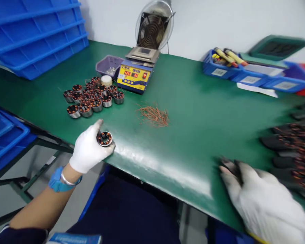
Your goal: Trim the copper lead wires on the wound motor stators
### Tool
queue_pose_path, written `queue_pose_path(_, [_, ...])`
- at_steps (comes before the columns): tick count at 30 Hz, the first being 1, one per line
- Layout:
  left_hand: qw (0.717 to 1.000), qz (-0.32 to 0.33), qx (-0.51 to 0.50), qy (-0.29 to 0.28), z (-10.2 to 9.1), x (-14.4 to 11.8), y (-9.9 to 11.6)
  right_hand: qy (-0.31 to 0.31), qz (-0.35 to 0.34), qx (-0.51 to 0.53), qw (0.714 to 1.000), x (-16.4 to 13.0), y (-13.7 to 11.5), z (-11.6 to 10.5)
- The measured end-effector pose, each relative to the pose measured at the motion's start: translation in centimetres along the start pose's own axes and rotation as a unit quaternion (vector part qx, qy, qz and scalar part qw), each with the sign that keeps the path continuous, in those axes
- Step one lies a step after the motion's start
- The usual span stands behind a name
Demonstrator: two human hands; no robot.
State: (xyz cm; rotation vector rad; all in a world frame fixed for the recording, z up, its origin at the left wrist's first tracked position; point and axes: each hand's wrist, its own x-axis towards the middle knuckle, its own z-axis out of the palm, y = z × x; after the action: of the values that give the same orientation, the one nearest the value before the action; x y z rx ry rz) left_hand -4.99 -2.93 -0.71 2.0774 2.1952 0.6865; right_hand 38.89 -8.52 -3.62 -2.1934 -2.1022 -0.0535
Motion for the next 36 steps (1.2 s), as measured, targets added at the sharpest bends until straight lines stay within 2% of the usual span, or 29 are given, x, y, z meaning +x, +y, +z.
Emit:
queue_pose_path(2, [0.997,0.045,0.013,-0.058,0.7,-0.8,2.5,-0.002,0.059,-0.066,0.996,0.2,-2.4,-1.9])
queue_pose_path(3, [0.994,0.058,0.015,-0.088,0.9,-1.0,3.6,0.064,0.080,-0.083,0.991,0.2,-3.7,-2.5])
queue_pose_path(4, [0.991,0.071,0.010,-0.111,1.2,-1.0,4.4,0.109,0.055,-0.070,0.990,0.0,-5.0,-3.0])
queue_pose_path(6, [0.985,0.114,-0.029,-0.129,1.8,-0.9,5.5,0.173,-0.018,0.025,0.984,-0.5,-7.9,-3.2])
queue_pose_path(8, [0.971,0.181,-0.092,-0.126,2.5,-0.7,5.8,0.118,-0.070,0.175,0.975,-0.8,-11.2,-3.2])
queue_pose_path(10, [0.952,0.232,-0.149,-0.135,3.0,-0.5,5.8,0.010,-0.086,0.277,0.957,-0.3,-14.7,-3.1])
queue_pose_path(12, [0.943,0.242,-0.169,-0.156,3.3,-0.3,5.8,-0.040,-0.086,0.300,0.949,0.9,-17.7,-3.2])
queue_pose_path(14, [0.947,0.225,-0.158,-0.165,3.3,-0.3,6.1,-0.058,-0.085,0.307,0.946,2.2,-19.6,-3.3])
queue_pose_path(16, [0.955,0.209,-0.138,-0.161,3.3,-0.3,6.3,-0.073,-0.086,0.299,0.948,3.2,-20.1,-3.2])
queue_pose_path(20, [0.958,0.214,-0.112,-0.156,3.2,-0.4,6.3,-0.074,-0.071,0.203,0.974,3.9,-18.7,-3.1])
queue_pose_path(22, [0.957,0.220,-0.108,-0.153,3.2,-0.4,6.2,-0.073,-0.067,0.190,0.977,4.1,-18.2,-3.4])
queue_pose_path(24, [0.959,0.217,-0.106,-0.150,3.2,-0.4,6.2,-0.097,-0.084,0.233,0.964,4.5,-18.5,-3.9])
queue_pose_path(27, [0.959,0.212,-0.107,-0.155,3.2,-0.3,6.2,-0.135,-0.117,0.352,0.919,5.5,-19.6,-4.0])
queue_pose_path(29, [0.958,0.214,-0.109,-0.156,3.2,-0.3,6.2,-0.126,-0.114,0.378,0.910,6.0,-19.9,-3.4])
queue_pose_path(33, [0.953,0.225,-0.117,-0.165,3.1,-0.2,6.1,-0.059,-0.086,0.279,0.955,6.6,-18.8,-1.9])
queue_pose_path(36, [0.952,0.220,-0.132,-0.165,3.1,-0.2,6.0,-0.085,-0.076,0.295,0.949,6.6,-17.9,-2.5])
